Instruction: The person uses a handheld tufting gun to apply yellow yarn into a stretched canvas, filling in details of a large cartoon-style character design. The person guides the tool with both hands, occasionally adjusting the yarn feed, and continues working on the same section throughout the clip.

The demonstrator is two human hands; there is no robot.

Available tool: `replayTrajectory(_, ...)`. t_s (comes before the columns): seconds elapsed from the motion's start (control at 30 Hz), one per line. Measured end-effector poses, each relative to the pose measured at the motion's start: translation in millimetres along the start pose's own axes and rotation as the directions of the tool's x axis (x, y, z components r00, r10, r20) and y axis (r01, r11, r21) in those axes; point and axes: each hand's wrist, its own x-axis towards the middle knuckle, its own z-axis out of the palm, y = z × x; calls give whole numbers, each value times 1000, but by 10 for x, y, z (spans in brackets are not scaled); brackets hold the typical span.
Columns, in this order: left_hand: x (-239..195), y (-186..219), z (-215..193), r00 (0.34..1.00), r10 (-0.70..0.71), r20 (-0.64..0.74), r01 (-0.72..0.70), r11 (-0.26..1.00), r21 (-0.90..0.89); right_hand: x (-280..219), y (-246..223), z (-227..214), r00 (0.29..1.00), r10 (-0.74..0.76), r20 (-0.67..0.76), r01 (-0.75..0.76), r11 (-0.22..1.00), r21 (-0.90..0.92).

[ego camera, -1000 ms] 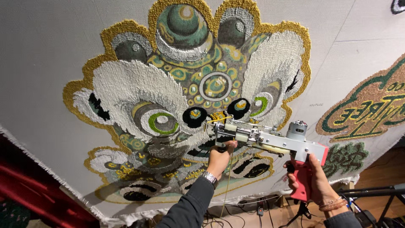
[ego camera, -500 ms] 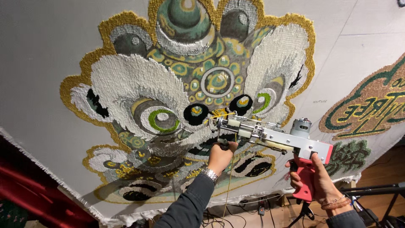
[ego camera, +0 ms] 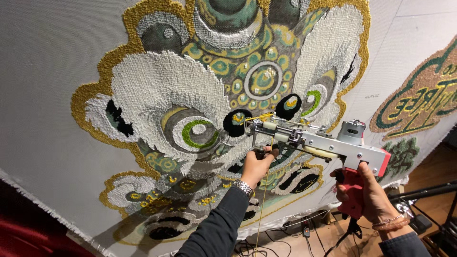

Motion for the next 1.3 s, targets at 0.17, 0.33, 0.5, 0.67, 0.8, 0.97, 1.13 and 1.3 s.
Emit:
replayTrajectory(0.17,51,105,-167,991,124,47,-128,985,114,-200,32,279,996,-80,37,79,997,26)
replayTrajectory(0.33,108,247,-333,999,-29,31,22,981,195,-348,5,548,988,-133,75,131,991,39)
replayTrajectory(0.5,207,305,-380,995,93,33,-98,965,244,-461,-79,754,994,-108,30,108,994,6)
replayTrajectory(0.67,297,293,-401,994,83,67,-97,962,254,-554,-181,908,994,-94,-47,93,995,-37)
replayTrajectory(0.8,341,273,-416,996,52,74,-68,969,239,-571,-258,981,995,-64,-74,61,997,-48)
replayTrajectory(0.97,333,285,-429,995,63,73,-80,965,249,-589,-296,1029,994,-105,-29,103,992,-77)
replayTrajectory(1.13,286,389,-403,999,8,38,-19,957,289,-615,-350,1071,993,-113,-19,111,991,-79)
replayTrajectory(1.3,281,427,-388,997,17,72,-38,954,296,-649,-417,1088,994,-112,-16,109,988,-110)
